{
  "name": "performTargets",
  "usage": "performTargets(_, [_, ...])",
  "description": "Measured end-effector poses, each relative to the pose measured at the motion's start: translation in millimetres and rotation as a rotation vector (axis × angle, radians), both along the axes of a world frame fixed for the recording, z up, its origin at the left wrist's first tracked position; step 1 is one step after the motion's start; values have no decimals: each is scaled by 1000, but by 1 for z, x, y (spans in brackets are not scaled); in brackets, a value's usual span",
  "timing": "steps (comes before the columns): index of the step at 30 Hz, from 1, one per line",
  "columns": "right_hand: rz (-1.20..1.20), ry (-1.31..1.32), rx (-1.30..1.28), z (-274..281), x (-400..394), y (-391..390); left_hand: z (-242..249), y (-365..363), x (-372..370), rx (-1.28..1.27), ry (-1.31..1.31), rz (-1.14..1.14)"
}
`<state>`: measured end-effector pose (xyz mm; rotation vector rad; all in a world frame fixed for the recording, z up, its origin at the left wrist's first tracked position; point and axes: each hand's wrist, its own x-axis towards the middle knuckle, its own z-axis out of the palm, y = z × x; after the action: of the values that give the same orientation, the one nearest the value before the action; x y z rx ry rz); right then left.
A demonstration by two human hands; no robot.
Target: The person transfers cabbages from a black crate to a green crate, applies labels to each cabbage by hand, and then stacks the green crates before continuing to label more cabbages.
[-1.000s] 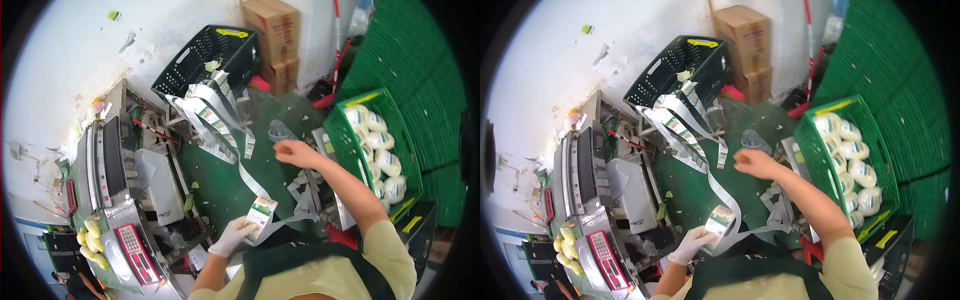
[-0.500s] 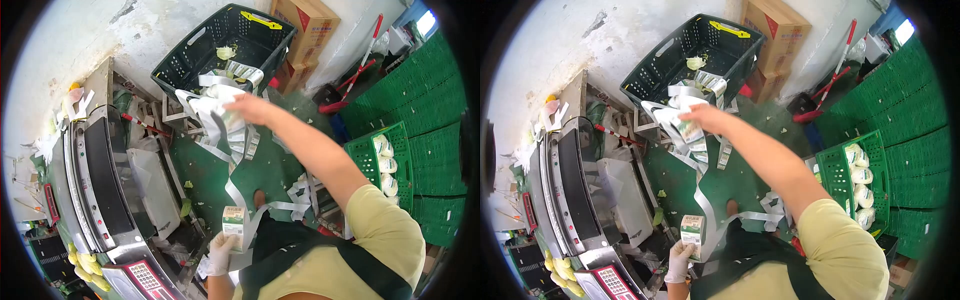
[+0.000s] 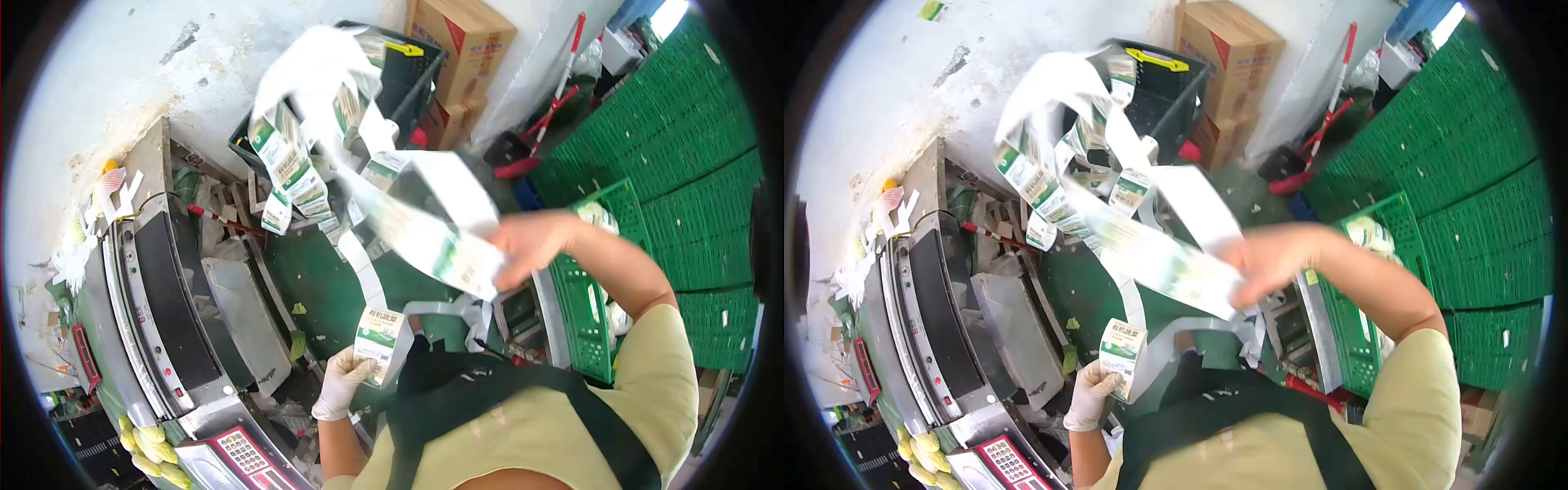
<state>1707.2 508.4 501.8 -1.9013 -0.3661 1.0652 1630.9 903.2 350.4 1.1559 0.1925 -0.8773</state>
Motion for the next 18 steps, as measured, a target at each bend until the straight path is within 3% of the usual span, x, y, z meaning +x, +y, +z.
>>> performTargets(1, [380,35,-281,-71,-41,-28,1,4,-1,10,0,-53])
performTargets(2, [378,164,-431,-67,-78,-33,0,4,-2,-6,14,-34])
performTargets(3, [452,273,-495,-98,-120,-55,-2,5,-4,-22,29,-17])
performTargets(5, [258,436,-410,-102,-179,-68,-16,8,-7,-81,44,-21])
performTargets(8, [139,445,-245,-125,-256,-71,-35,-10,1,-34,8,-90])
performTargets(12, [205,414,-492,-142,-297,-66,-69,-33,18,-40,11,-140])
performTargets(14, [160,369,-523,-150,-311,-69,-92,-37,26,-79,-11,-80])
performTargets(18, [-88,431,-272,-158,-350,-98,-89,-29,33,-32,28,71])
